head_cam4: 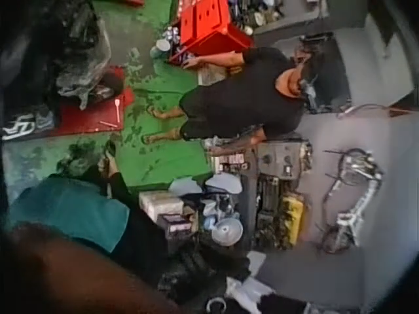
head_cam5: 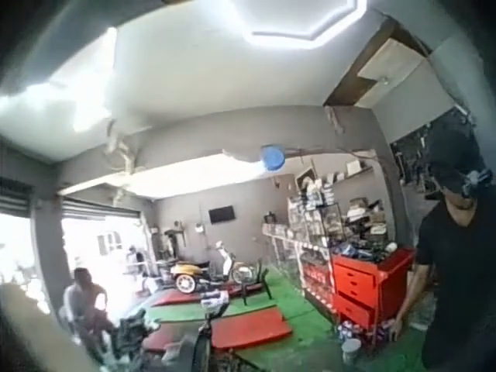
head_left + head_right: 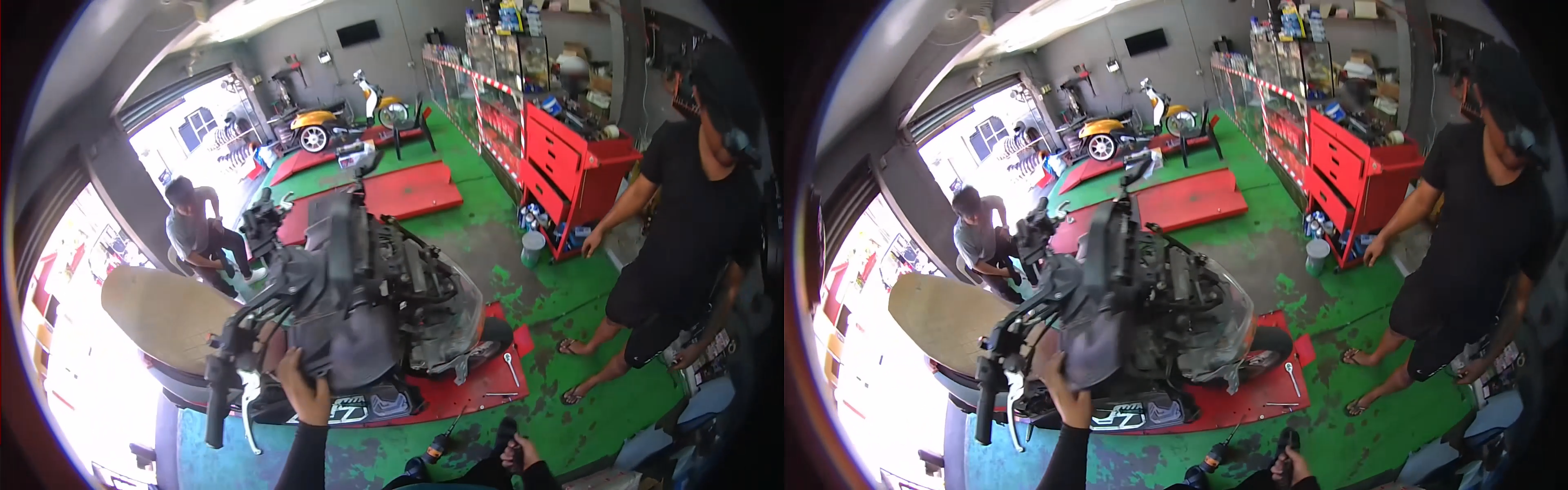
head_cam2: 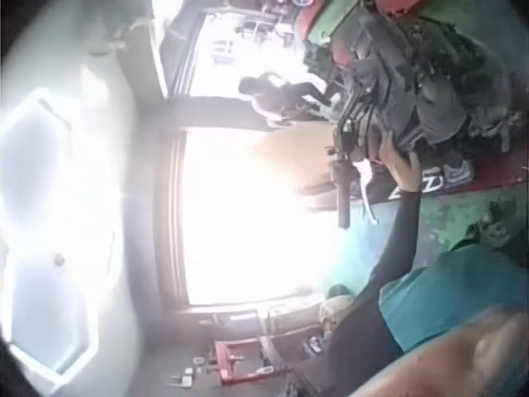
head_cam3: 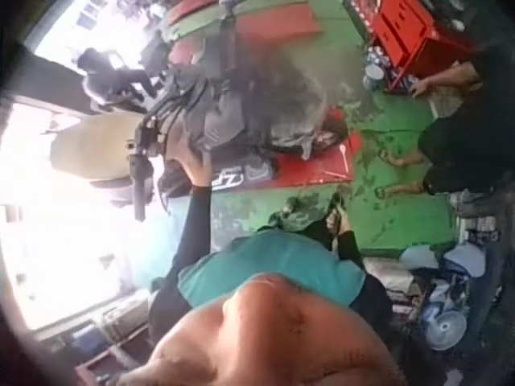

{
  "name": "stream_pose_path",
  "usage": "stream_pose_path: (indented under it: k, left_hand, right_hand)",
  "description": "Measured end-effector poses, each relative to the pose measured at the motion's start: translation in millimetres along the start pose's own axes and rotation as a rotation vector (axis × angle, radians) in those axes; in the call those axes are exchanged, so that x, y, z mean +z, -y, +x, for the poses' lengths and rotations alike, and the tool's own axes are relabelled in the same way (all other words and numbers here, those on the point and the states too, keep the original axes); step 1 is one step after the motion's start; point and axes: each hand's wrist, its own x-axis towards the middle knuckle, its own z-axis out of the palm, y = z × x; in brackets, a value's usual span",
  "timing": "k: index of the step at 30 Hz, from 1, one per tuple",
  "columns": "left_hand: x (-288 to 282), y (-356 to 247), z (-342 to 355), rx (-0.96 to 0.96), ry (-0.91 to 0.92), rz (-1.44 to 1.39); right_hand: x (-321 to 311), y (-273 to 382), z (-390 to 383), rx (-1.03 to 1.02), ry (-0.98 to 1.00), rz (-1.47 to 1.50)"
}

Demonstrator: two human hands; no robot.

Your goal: Repairing and reassembling various components of a motorcycle, including the seat and front fairing.

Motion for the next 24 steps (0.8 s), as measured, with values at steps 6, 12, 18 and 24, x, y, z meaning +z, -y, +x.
stream_pose_path:
  k: [6, 12, 18, 24]
  left_hand:
    - [-48, -25, 39, 0.067, 0.063, -0.261]
    - [-69, -38, 12, -0.040, -0.001, -0.438]
    - [-54, -26, -151, -0.573, 0.628, -1.122]
    - [-63, -49, -188, -0.834, 1.155, -1.540]
  right_hand:
    - [211, -45, -61, -0.383, -0.212, -0.112]
    - [199, -87, -81, -0.332, 0.011, -0.406]
    - [284, -154, -86, -0.302, 0.285, -0.846]
    - [276, -167, -41, -0.057, 0.491, -0.921]
